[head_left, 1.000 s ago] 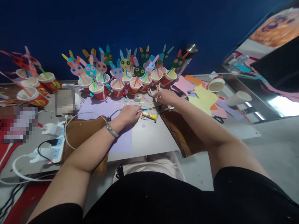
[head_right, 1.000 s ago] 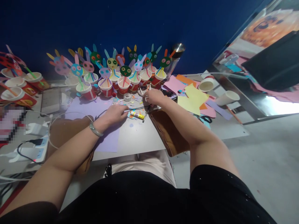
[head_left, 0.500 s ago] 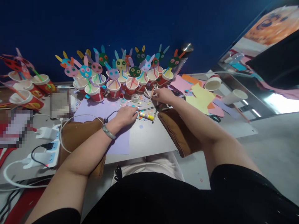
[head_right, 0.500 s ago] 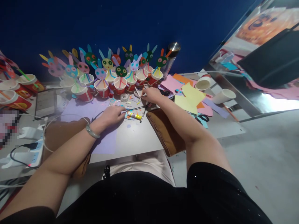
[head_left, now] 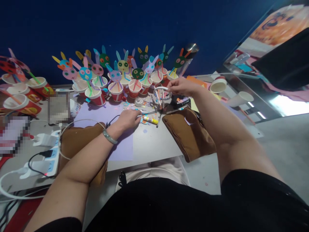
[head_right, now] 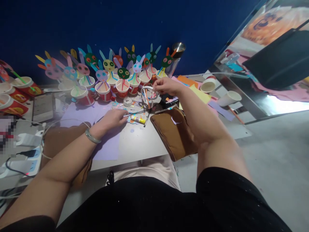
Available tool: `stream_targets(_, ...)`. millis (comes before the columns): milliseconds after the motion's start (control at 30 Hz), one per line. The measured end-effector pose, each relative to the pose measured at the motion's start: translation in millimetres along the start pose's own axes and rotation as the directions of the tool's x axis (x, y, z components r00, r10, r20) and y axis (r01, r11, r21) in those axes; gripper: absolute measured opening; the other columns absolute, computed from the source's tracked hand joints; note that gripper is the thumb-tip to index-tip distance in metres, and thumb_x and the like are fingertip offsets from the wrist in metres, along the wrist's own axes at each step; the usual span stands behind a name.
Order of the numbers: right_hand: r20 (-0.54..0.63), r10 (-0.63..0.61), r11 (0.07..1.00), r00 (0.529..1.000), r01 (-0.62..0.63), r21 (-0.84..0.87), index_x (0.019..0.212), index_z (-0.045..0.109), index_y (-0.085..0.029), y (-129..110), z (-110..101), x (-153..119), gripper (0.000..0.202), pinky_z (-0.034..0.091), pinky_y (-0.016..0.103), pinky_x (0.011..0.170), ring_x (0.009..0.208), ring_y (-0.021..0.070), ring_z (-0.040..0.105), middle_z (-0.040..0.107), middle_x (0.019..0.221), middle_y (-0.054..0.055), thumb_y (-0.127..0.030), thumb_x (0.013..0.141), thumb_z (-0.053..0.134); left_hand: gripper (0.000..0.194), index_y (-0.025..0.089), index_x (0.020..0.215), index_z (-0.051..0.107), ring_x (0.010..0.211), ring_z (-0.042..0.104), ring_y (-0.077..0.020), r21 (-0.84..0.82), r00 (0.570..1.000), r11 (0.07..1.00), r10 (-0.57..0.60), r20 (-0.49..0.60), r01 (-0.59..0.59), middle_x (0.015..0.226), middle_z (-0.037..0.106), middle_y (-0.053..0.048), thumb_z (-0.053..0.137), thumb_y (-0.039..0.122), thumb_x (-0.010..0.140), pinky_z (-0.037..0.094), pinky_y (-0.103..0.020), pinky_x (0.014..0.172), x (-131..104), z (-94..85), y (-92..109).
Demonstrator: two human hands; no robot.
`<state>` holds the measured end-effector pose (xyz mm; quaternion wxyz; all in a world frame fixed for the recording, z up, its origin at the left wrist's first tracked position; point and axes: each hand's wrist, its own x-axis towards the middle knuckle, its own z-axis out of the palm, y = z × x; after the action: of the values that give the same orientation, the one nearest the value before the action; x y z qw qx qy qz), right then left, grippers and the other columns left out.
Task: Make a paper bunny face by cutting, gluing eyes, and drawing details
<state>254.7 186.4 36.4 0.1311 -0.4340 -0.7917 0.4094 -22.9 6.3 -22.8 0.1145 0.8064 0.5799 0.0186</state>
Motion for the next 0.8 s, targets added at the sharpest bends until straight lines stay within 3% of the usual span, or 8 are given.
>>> stream_targets(133, -0.044, 0.036, 0.956, 0.998, -0.022, 0.291, 0.072, 0.059, -0.021, 15.4, -21.4, -26.3, 0.044, 0.024, 0.026, 0.052, 0.048, 0.0064, 0.035, 0.049, 0.052, -0.007, -0.049, 0.068, 0.092, 0.04, 0.018, 0.129, 0.075, 0.114, 0.073, -0.0314, -0.015, 1.0, 1.0, 0.009, 0.016, -0.009, 0.126, 0.08, -0.015, 0.047, 0.029, 0.103, 0.051, -0.04, 0.093, -0.7, 0.6, -0.8)
stream_targets(267, -0.207, 0.125, 0.952, 0.97, -0.058, 0.3, 0.074, 0.062, -0.02, 31.0, -42.0, -51.4, 0.027, 0.025, 0.029, 0.054, 0.05, 0.0075, 0.038, 0.049, 0.05, -0.006, -0.031, 0.074, 0.086, 0.041, 0.019, 0.129, 0.075, 0.114, 0.073, -0.0322, -0.006, 1.0, 1.0, 0.01, 0.027, -0.01, 0.126, 0.08, -0.015, 0.046, 0.03, 0.103, 0.051, -0.04, 0.091, -0.3, 0.9, 1.4)
stream_targets(333, -0.313, 0.146, 0.979, 0.938, -0.091, 0.184, 0.075, 0.063, -0.019, 35.0, -47.5, -60.4, 0.019, 0.028, 0.03, 0.057, 0.052, 0.0078, 0.039, 0.052, 0.054, -0.005, -0.024, 0.082, 0.079, 0.04, 0.019, 0.128, 0.075, 0.113, 0.073, -0.0325, 0.0, 1.0, 1.0, 0.006, 0.028, -0.006, 0.125, 0.08, -0.014, 0.047, 0.031, 0.103, 0.051, -0.04, 0.089, 0.3, 1.7, 2.2)
stream_targets(400, -0.36, 0.167, 0.976, 0.918, -0.205, -0.069, 0.08, 0.066, -0.017, 37.8, -49.1, -65.0, 0.013, 0.033, 0.031, 0.061, 0.057, 0.0091, 0.045, 0.062, 0.064, 0.0, -0.021, 0.088, 0.075, 0.04, 0.019, 0.127, 0.076, 0.112, 0.074, -0.0328, 0.008, 1.0, 1.0, 0.01, 0.025, -0.01, 0.124, 0.081, -0.015, 0.046, 0.032, 0.103, 0.05, -0.04, 0.089, 0.7, 2.5, 2.2)
stream_targets(533, -0.381, 0.238, 0.657, 0.893, -0.437, -0.614, 0.095, 0.076, -0.014, 48.2, -47.9, -62.8, 0.013, 0.04, 0.034, 0.073, 0.076, 0.0184, 0.062, 0.079, 0.09, 0.015, -0.025, 0.094, 0.071, 0.041, 0.017, 0.126, 0.076, 0.114, 0.074, -0.0332, 0.013, 1.0, 1.0, 0.012, 0.007, -0.012, 0.123, 0.08, -0.016, 0.046, 0.031, 0.103, 0.05, -0.04, 0.089, 0.7, 3.1, 1.2)
stream_targets(600, -0.421, 0.244, 0.555, 0.874, -0.482, -0.678, 0.099, 0.079, -0.013, 55.5, -47.5, -59.3, 0.018, 0.039, 0.037, 0.077, 0.088, 0.0245, 0.066, 0.081, 0.102, 0.022, -0.027, 0.097, 0.069, 0.041, 0.017, 0.126, 0.076, 0.113, 0.074, -0.0335, 0.012, 1.0, 1.0, 0.018, 0.001, -0.018, 0.122, 0.08, -0.016, 0.046, 0.031, 0.103, 0.05, -0.041, 0.088, 0.3, 2.7, 0.9)
stream_targets(700, -0.482, 0.235, 0.493, 0.844, -0.531, -0.689, 0.109, 0.08, -0.009, 62.6, -44.2, -52.2, 0.025, 0.038, 0.04, 0.078, 0.099, 0.032, 0.068, 0.078, 0.116, 0.03, -0.026, 0.096, 0.067, 0.04, 0.017, 0.123, 0.076, 0.112, 0.074, -0.0332, 0.015, 0.999, 0.999, 0.037, 0.001, -0.037, 0.123, 0.08, -0.016, 0.044, 0.029, 0.103, 0.05, -0.041, 0.088, -0.5, 1.2, 1.1)
stream_targets(800, -0.461, 0.187, 0.517, 0.867, -0.486, -0.705, 0.129, 0.076, -0.013, 60.0, -31.5, -38.8, 0.038, 0.042, 0.038, 0.081, 0.104, 0.0314, 0.069, 0.08, 0.118, 0.023, -0.029, 0.096, 0.067, 0.039, 0.017, 0.12, 0.077, 0.112, 0.074, -0.0325, 0.022, 0.999, 0.999, 0.033, 0.007, -0.033, 0.123, 0.08, -0.016, 0.043, 0.028, 0.103, 0.049, -0.04, 0.086, -1.0, -0.3, 1.6)
